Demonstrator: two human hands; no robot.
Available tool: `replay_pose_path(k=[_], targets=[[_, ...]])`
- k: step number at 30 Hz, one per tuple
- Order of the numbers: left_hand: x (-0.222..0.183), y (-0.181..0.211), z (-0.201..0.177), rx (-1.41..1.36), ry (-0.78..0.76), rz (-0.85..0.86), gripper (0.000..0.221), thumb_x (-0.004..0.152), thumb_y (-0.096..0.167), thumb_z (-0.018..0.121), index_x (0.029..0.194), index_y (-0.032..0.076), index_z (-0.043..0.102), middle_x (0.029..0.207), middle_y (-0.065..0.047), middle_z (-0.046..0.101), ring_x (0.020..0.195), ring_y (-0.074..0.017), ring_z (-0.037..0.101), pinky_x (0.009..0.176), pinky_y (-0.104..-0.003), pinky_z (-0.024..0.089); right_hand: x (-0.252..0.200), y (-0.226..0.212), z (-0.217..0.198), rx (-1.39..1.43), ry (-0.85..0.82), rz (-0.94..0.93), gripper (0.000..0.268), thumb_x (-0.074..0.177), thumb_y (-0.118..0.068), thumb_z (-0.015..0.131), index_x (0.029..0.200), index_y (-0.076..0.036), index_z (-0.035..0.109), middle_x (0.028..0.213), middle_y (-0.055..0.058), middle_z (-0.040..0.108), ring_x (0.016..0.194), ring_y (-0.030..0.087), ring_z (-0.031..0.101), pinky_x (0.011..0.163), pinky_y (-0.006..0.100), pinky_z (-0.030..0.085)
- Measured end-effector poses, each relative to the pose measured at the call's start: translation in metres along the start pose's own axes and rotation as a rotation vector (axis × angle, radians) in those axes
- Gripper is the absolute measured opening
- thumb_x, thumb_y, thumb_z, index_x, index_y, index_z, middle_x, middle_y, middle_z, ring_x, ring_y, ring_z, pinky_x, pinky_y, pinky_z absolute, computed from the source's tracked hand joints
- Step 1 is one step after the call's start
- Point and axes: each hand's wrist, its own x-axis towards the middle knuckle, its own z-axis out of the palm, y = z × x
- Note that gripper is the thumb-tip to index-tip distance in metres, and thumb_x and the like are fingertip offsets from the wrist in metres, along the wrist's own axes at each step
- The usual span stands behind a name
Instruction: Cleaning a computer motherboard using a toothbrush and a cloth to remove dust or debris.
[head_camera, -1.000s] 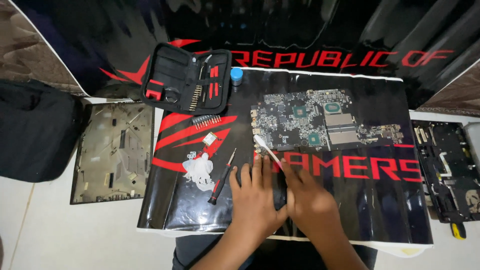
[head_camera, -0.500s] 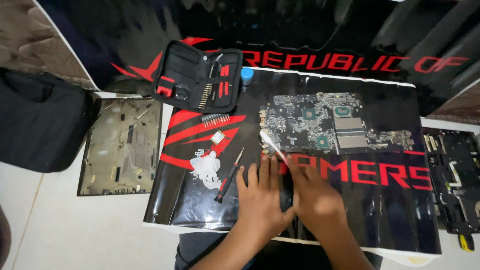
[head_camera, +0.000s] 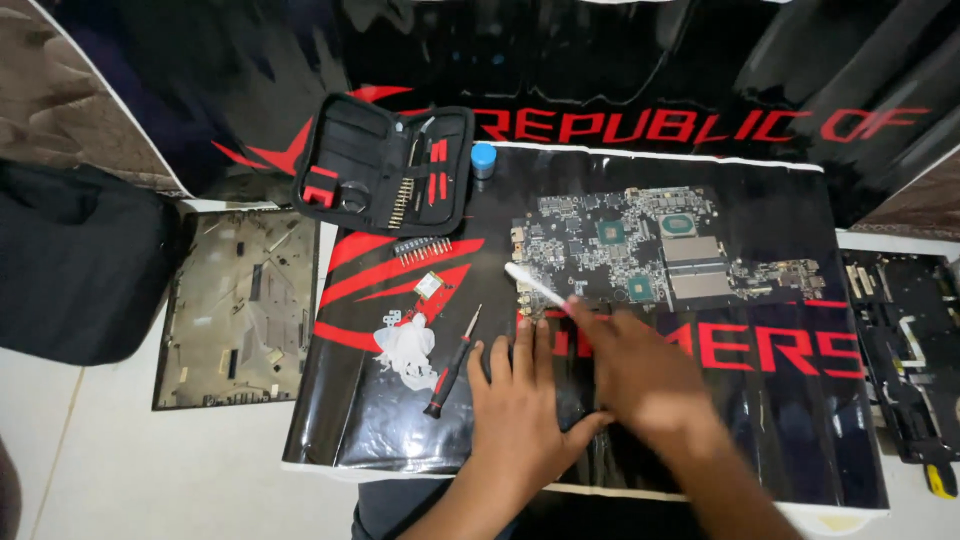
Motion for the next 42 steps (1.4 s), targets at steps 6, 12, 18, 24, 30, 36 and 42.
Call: replay_pose_path(k=[6, 12, 18, 24, 30, 36, 42], targets=[[0.001, 0.001, -0.006, 0.059, -0.069, -0.007, 0.117, 0.081, 0.092, 0.053, 0.154, 0.002, 0.038, 0.151, -0.017, 0.047, 0.125, -0.0381, 0.045, 0.111, -0.062, 0.027, 0.086, 0.093, 0.004, -0.342, 0.734, -0.424, 0.060, 0.092, -0.018, 0.059, 0.148, -0.040, 0.052, 0.095, 0.009, 0.064, 0.073, 0.035, 0.065, 0.045, 0.052, 0.052], [0.002, 0.004, -0.005, 0.130, -0.027, 0.002, 0.116, 0.081, 0.094, 0.046, 0.153, 0.003, 0.043, 0.145, -0.015, 0.052, 0.122, -0.0373, 0.048, 0.109, -0.062, 0.030, 0.108, 0.109, 0.008, -0.288, 1.017, -0.569, 0.063, 0.090, -0.005, 0.068, 0.143, -0.036, 0.057, 0.077, 0.008, 0.048, 0.059, 0.032, 0.049, 0.041, 0.045, 0.037], [0.003, 0.006, -0.007, 0.192, -0.009, 0.041, 0.114, 0.082, 0.094, 0.043, 0.152, 0.004, 0.044, 0.145, -0.014, 0.053, 0.118, -0.0367, 0.050, 0.105, -0.058, 0.034, 0.063, 0.080, -0.012, -0.512, 1.306, -0.519, 0.047, 0.098, -0.005, 0.064, 0.128, -0.040, 0.074, 0.077, -0.009, 0.058, 0.053, 0.010, 0.048, 0.044, 0.026, 0.032], [0.012, 0.007, -0.015, 0.228, -0.119, 0.066, 0.118, 0.079, 0.098, 0.049, 0.149, 0.003, 0.045, 0.136, -0.015, 0.055, 0.110, -0.0362, 0.052, 0.098, -0.054, 0.039, 0.087, 0.091, 0.004, -0.368, 1.319, -0.669, 0.059, 0.085, 0.005, 0.062, 0.130, -0.031, 0.074, 0.083, -0.003, 0.061, 0.054, 0.018, 0.050, 0.040, 0.033, 0.037], [0.054, 0.021, -0.038, 0.386, -0.261, 0.139, 0.102, 0.087, 0.095, 0.045, 0.133, 0.004, 0.056, 0.122, -0.011, 0.058, 0.109, -0.0332, 0.052, 0.092, -0.046, 0.041, 0.112, 0.102, 0.016, -0.234, 1.147, -0.677, 0.066, 0.084, 0.005, 0.067, 0.139, -0.032, 0.067, 0.087, 0.001, 0.062, 0.059, 0.020, 0.052, 0.037, 0.034, 0.038], [0.088, 0.041, -0.010, 0.005, -0.050, 0.391, 0.074, 0.076, 0.061, 0.081, 0.116, 0.003, 0.062, 0.102, -0.011, 0.056, 0.095, -0.0326, 0.054, 0.086, -0.043, 0.044, 0.123, 0.114, 0.019, -0.150, 0.995, -0.766, 0.064, 0.090, -0.010, 0.067, 0.144, -0.043, 0.059, 0.092, 0.002, 0.059, 0.072, 0.027, 0.057, 0.054, 0.045, 0.045], [0.085, 0.028, 0.015, -0.293, -0.092, 0.391, 0.088, 0.086, 0.060, 0.061, 0.139, -0.009, 0.050, 0.141, -0.022, 0.048, 0.138, -0.0445, 0.040, 0.117, -0.062, 0.030, 0.104, 0.097, 0.003, -0.246, 1.296, -0.740, 0.046, 0.095, -0.001, 0.066, 0.126, -0.034, 0.074, 0.093, 0.000, 0.068, 0.070, 0.018, 0.065, 0.051, 0.030, 0.049]])
